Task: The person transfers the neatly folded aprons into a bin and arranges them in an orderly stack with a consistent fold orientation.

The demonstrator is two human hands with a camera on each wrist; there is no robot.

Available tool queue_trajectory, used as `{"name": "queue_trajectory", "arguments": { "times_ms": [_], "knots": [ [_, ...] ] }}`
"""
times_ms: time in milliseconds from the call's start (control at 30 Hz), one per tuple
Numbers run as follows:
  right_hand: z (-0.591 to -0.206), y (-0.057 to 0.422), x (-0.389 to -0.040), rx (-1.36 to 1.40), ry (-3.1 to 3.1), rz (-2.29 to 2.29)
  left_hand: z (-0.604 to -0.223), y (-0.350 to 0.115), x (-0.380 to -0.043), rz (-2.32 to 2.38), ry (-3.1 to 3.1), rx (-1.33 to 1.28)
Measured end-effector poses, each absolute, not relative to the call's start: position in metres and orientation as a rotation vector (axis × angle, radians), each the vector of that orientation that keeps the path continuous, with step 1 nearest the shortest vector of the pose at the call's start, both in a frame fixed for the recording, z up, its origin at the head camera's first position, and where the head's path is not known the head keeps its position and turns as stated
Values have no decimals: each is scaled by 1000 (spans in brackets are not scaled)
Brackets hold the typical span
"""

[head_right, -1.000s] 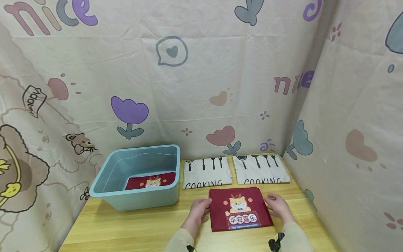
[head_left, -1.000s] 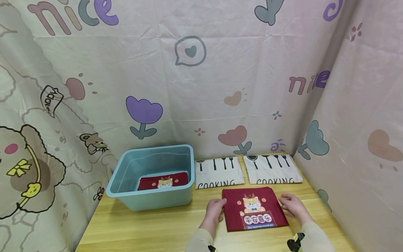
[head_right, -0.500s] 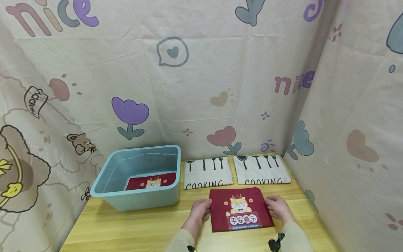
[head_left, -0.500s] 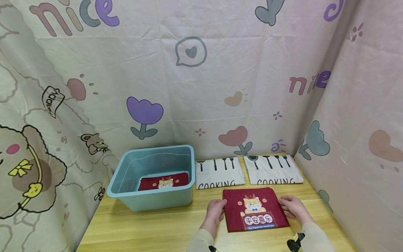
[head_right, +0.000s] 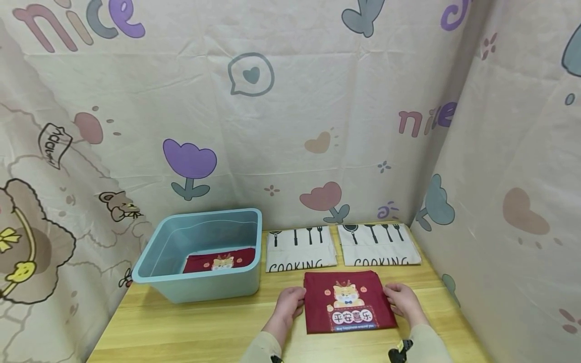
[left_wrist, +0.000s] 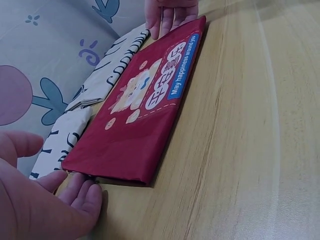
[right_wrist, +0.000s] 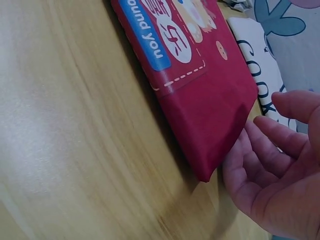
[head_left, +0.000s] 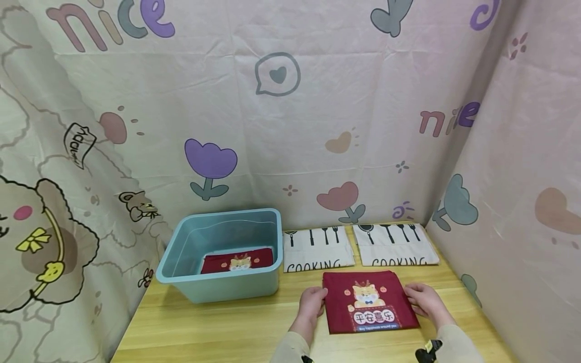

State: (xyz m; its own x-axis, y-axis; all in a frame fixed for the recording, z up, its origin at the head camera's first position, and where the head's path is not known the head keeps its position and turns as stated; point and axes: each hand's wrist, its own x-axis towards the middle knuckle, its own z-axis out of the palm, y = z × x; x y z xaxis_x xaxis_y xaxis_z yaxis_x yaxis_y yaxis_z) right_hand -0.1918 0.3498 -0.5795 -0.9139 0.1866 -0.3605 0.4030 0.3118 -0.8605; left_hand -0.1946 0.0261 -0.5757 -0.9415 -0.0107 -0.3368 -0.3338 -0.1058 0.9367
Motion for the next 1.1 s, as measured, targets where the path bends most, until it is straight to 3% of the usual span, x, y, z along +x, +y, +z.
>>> {"name": "queue_trajectory", "arguments": {
  "times_ms": [1100],
  "knots": [
    [-578, 331, -192, 524, 2323, -1794, -588, 33, -197, 2125, 2012, -417]
  ]
}}
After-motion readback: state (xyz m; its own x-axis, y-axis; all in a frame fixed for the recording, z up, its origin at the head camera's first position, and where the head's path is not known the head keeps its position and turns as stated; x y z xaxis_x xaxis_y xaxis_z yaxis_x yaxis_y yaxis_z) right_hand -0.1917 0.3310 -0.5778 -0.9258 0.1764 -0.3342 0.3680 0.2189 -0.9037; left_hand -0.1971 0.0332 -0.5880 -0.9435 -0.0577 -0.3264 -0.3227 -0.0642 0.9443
